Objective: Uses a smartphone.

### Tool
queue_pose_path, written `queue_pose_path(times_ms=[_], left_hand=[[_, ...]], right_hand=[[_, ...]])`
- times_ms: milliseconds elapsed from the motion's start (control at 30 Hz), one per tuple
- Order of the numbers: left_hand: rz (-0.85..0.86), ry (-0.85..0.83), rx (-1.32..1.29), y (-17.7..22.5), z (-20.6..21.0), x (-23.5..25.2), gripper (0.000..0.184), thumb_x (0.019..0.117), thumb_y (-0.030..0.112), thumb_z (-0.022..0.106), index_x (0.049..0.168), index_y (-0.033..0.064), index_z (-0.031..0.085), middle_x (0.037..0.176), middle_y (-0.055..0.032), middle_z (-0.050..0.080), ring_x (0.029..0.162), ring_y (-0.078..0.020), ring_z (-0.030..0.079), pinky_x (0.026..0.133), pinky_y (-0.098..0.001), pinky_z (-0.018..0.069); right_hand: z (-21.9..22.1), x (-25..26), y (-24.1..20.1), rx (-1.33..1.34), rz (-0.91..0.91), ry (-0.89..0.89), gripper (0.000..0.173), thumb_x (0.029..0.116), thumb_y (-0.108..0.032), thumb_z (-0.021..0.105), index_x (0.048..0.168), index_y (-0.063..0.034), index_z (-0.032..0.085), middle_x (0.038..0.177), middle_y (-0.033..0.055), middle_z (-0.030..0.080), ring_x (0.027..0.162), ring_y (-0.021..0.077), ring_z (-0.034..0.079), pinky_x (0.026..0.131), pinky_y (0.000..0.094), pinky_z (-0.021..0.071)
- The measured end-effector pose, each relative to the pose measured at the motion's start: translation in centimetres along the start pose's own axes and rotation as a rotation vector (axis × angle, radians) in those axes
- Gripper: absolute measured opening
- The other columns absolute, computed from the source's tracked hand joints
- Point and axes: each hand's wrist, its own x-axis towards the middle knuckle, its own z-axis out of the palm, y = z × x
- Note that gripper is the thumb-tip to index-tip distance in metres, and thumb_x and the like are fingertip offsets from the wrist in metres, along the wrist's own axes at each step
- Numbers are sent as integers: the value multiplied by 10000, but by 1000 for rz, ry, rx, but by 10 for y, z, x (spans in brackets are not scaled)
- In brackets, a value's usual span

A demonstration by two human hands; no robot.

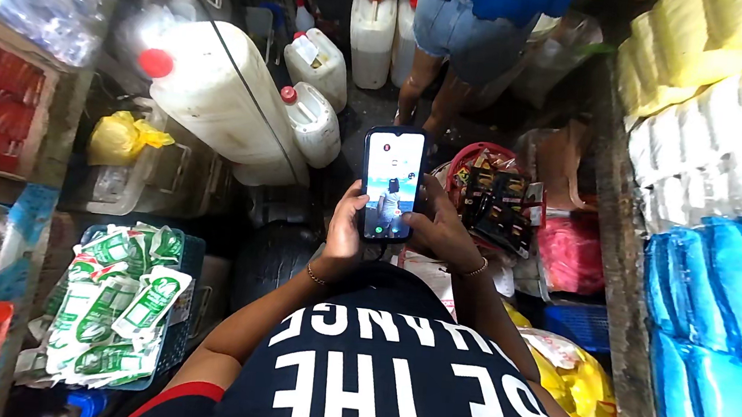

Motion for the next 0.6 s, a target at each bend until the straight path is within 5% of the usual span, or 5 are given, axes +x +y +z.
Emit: queue_pose_path(times_ms=[367,600], left_hand=[[-31,-6,28,-2,2,-1,403,987,191,305,1266,179,595,1065,37,685,957,-54,660,846,-287,559],[-33,-19,57,0,3,-2,403,982,190,308,1268,180,592,1043,43,687,935,-47,662,835,-272,560]], right_hand=[[2,16,-21,-153,-95,255,364,1016,-255,537,1308,-40,553,1009,30,653,860,22,641,761,205,552],[2,31,-20,-130,-163,329,301,990,-273,605,1166,-28,600,944,22,680,840,39,675,761,229,583]])
